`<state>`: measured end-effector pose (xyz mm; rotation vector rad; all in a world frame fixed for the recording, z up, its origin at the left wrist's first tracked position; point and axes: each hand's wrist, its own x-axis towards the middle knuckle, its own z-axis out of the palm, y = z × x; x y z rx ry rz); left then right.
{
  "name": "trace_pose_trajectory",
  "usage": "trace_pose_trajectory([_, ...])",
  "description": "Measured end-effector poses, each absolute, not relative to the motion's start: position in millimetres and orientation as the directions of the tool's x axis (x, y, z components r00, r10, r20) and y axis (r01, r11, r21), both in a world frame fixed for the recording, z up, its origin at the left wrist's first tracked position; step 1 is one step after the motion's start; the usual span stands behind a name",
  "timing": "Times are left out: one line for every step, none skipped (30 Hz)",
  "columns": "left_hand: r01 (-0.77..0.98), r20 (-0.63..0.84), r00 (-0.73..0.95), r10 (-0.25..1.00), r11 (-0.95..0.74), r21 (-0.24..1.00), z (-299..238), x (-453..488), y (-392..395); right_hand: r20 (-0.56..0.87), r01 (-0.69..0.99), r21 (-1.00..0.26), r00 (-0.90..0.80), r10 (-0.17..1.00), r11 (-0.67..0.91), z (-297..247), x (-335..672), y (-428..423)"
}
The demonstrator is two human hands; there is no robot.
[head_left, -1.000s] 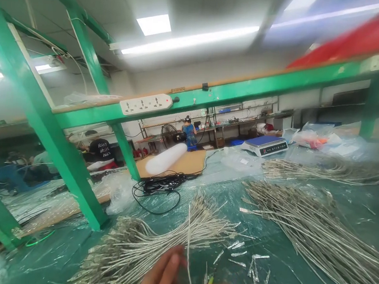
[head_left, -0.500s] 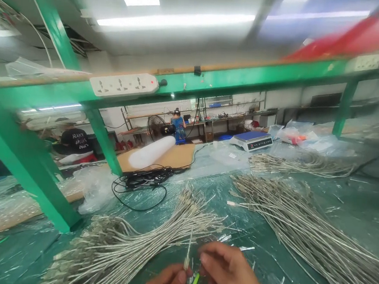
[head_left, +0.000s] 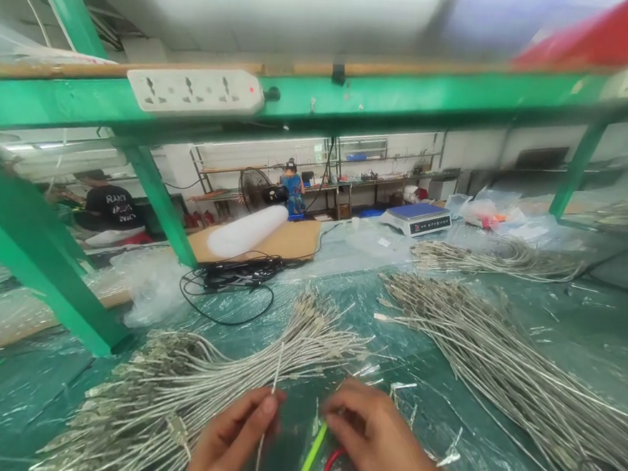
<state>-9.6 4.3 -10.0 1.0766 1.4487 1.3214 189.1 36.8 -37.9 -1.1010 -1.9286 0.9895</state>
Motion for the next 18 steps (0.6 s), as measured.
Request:
trace_pose_trajectory([0.029,-0.057,-0.244,0.968,0.066,0.997,-9.2,-12.3,4.9,0.203,0.418,-0.816,-0.44,0.875,0.399,-42.7,186.8,37.0])
trace_pose_trajectory([0.017,-0.081,-0.227,0.971,0.087,0.996,-8.9,-12.8,4.9,0.2,0.466,-0.767,-0.48,0.854,0.441,-47.5,184.2,37.2])
trace_pose_trajectory([0.0,-0.111,-0.202,0.973,0.114,0.994,-9.0,-11.5,4.7,0.187,0.512,-0.718,-0.51,0.84,0.471,-51.9,181.8,37.5])
trace_pose_trajectory([-0.02,-0.142,-0.175,0.974,0.141,0.99,-9.7,-8.9,4.3,0.171,0.557,-0.67,-0.527,0.832,0.49,-55.4,179.8,38.1])
trace_pose_trajectory([-0.044,-0.167,-0.145,0.975,0.162,0.986,-11.1,-5.7,3.9,0.157,0.597,-0.626,-0.535,0.83,0.502,-57.9,178.4,38.9])
trace_pose_trajectory([-0.067,-0.183,-0.107,0.977,0.177,0.982,-13.2,-2.5,3.6,0.145,0.629,-0.587,-0.539,0.83,0.511,-59.4,177.8,39.8])
trace_pose_trajectory([-0.085,-0.183,-0.072,0.98,0.177,0.98,-15.8,0.4,3.5,0.138,0.653,-0.553,-0.541,0.83,0.518,-59.9,177.8,40.8])
trace_pose_trajectory([-0.099,-0.176,-0.043,0.983,0.171,0.98,-18.9,2.5,3.7,0.131,0.671,-0.525,-0.544,0.829,0.523,-59.7,178.4,41.8])
trace_pose_trajectory([-0.109,-0.169,-0.024,0.985,0.166,0.98,-22.0,3.8,4.0,0.126,0.684,-0.501,-0.548,0.827,0.53,-58.9,179.4,42.7])
trace_pose_trajectory([-0.12,-0.163,-0.024,0.986,0.159,0.98,-25.0,4.4,4.4,0.123,0.695,-0.483,-0.548,0.827,0.532,-57.8,180.6,43.3])
trace_pose_trajectory([-0.132,-0.162,-0.027,0.986,0.157,0.979,-27.6,4.4,4.8,0.123,0.704,-0.472,-0.543,0.831,0.531,-56.3,182.1,43.6])
trace_pose_trajectory([-0.145,-0.161,-0.031,0.986,0.155,0.977,-29.6,4.0,5.2,0.128,0.712,-0.468,-0.532,0.837,0.524,-54.6,183.8,43.6])
trace_pose_trajectory([-0.159,-0.162,-0.031,0.986,0.155,0.975,-30.9,3.3,5.4,0.137,0.718,-0.471,-0.515,0.846,0.513,-52.4,185.7,43.2])
trace_pose_trajectory([-0.17,-0.166,-0.018,0.986,0.16,0.972,-31.7,2.6,5.4,0.149,0.723,-0.477,-0.494,0.856,0.5,-49.8,187.8,42.7])
trace_pose_trajectory([-0.177,-0.169,-0.006,0.986,0.165,0.97,-32.0,2.0,5.3,0.17,0.718,-0.499,-0.467,0.868,0.485,-46.7,190.3,42.0])
trace_pose_trajectory([-0.176,-0.175,0.008,0.984,0.174,0.969,-32.0,1.6,5.2,0.198,0.7,-0.541,-0.433,0.879,0.466,-43.1,192.8,41.2])
trace_pose_trajectory([-0.167,-0.182,0.018,0.983,0.182,0.969,-31.9,1.2,5.0,0.232,0.663,-0.6,-0.392,0.89,0.448,-39.2,195.4,40.3])
trace_pose_trajectory([-0.152,-0.183,0.025,0.983,0.185,0.971,-31.9,1.0,4.8,0.266,0.607,-0.669,-0.342,0.901,0.428,-35.2,197.9,39.5])
